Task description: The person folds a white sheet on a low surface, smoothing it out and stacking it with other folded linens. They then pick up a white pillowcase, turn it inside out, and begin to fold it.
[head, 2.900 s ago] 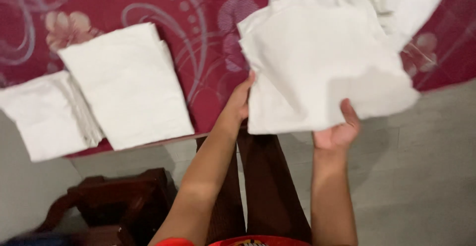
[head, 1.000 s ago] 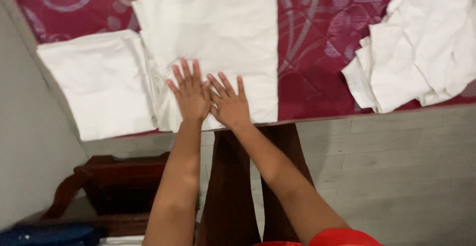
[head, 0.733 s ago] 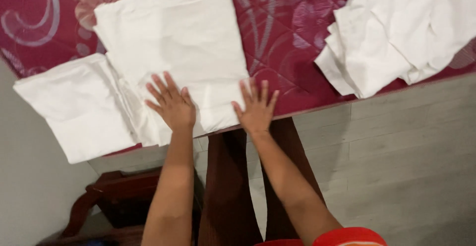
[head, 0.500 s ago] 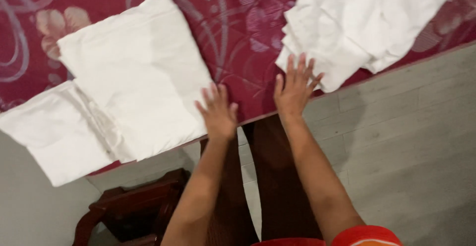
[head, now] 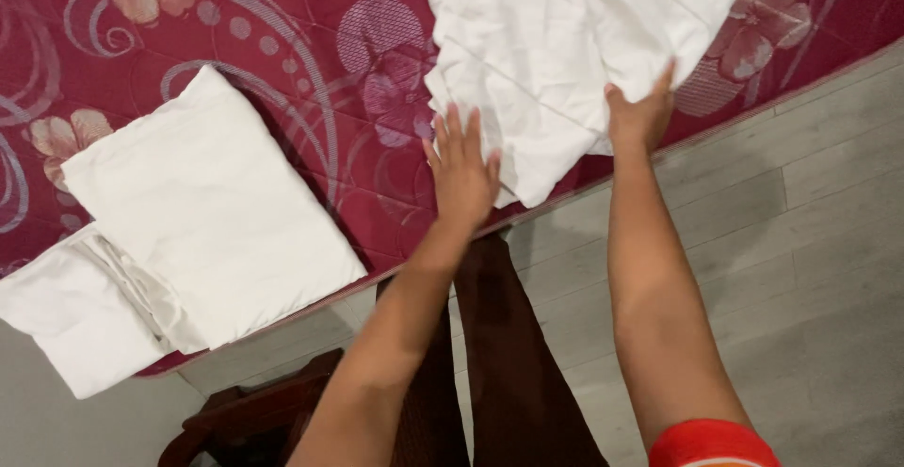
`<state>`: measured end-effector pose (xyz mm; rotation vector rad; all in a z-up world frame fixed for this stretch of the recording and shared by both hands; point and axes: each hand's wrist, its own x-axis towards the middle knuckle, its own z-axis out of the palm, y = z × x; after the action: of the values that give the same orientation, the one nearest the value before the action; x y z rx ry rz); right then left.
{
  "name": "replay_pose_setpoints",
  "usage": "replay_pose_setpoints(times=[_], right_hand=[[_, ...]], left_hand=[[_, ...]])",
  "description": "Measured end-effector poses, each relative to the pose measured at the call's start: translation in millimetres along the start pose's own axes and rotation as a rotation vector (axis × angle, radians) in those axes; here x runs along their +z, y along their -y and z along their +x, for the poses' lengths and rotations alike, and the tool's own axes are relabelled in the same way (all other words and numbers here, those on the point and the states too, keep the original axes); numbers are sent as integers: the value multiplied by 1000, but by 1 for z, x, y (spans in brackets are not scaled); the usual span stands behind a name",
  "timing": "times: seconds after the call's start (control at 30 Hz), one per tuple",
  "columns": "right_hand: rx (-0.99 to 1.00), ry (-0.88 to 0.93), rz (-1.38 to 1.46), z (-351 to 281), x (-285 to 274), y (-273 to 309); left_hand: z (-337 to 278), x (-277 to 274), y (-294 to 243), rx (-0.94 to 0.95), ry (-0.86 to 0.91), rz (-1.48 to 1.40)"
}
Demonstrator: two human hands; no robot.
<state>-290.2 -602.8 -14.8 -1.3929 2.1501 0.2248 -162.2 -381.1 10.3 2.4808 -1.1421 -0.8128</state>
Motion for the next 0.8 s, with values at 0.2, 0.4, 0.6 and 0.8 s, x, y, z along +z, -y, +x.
replay_pose_setpoints(times=[0.2,0.4,0.6,0.8], right_hand=[[-466,17,346,-2,11,-30],[-471,187,455,-119,15,-72],[-325,474,-12,-114,-30,-86],[-727,-50,231,16,-10,-24]], left_hand=[[114,19,12,-240,-167,-252],[109,-42,-2,-602,39,-228],[29,-62,65,-586,-79,-75],[-9,-73,81,-407,-203,293]])
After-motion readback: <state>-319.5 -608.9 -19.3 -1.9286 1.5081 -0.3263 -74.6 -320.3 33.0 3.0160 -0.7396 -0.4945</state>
